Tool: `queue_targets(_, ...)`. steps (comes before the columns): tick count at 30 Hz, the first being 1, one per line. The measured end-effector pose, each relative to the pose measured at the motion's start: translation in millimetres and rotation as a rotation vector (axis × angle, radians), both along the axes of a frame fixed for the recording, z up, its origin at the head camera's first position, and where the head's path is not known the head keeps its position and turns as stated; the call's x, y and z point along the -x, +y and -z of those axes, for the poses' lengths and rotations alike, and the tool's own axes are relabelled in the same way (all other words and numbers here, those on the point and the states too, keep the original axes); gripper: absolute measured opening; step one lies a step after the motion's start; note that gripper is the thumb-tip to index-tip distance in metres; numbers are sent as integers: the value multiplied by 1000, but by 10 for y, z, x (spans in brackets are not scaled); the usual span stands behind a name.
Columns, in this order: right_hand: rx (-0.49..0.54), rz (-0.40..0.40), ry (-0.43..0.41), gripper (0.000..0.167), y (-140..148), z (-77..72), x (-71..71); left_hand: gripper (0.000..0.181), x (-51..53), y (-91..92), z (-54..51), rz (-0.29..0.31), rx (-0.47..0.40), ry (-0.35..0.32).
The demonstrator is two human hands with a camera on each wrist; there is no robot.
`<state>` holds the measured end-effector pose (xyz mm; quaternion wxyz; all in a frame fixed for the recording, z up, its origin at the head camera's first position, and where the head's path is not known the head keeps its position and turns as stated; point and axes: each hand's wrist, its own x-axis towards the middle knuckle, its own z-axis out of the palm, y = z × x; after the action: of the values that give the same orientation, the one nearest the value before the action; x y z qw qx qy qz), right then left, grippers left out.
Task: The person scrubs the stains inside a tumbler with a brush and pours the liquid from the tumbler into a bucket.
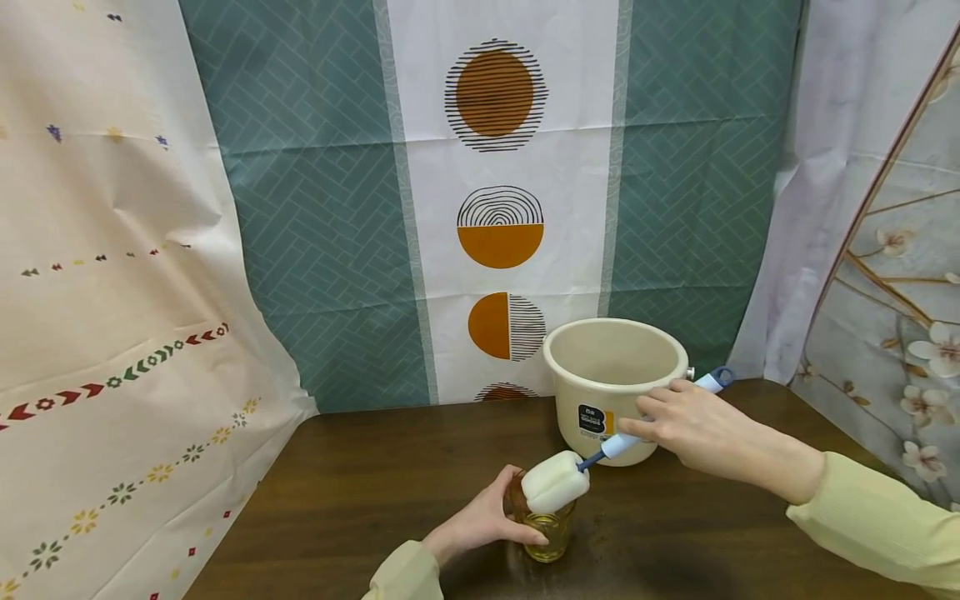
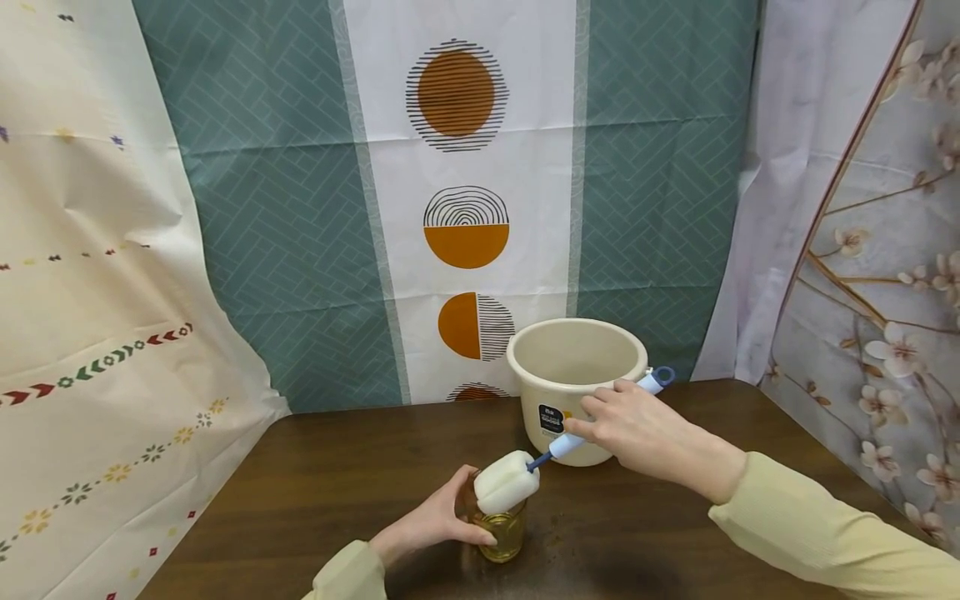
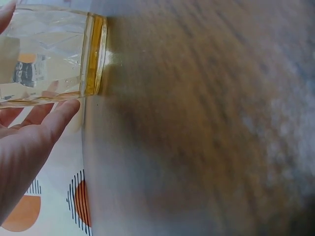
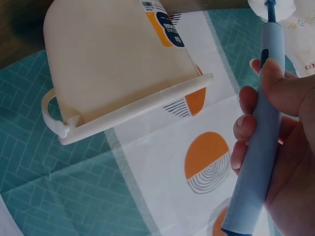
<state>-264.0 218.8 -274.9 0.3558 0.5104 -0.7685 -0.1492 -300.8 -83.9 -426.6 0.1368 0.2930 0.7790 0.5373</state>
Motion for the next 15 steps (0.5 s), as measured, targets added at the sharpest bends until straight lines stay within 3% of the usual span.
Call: queue_targets(15, -51, 14, 31, 46, -92, 3, 15, 62, -5, 0, 3, 22, -28, 4)
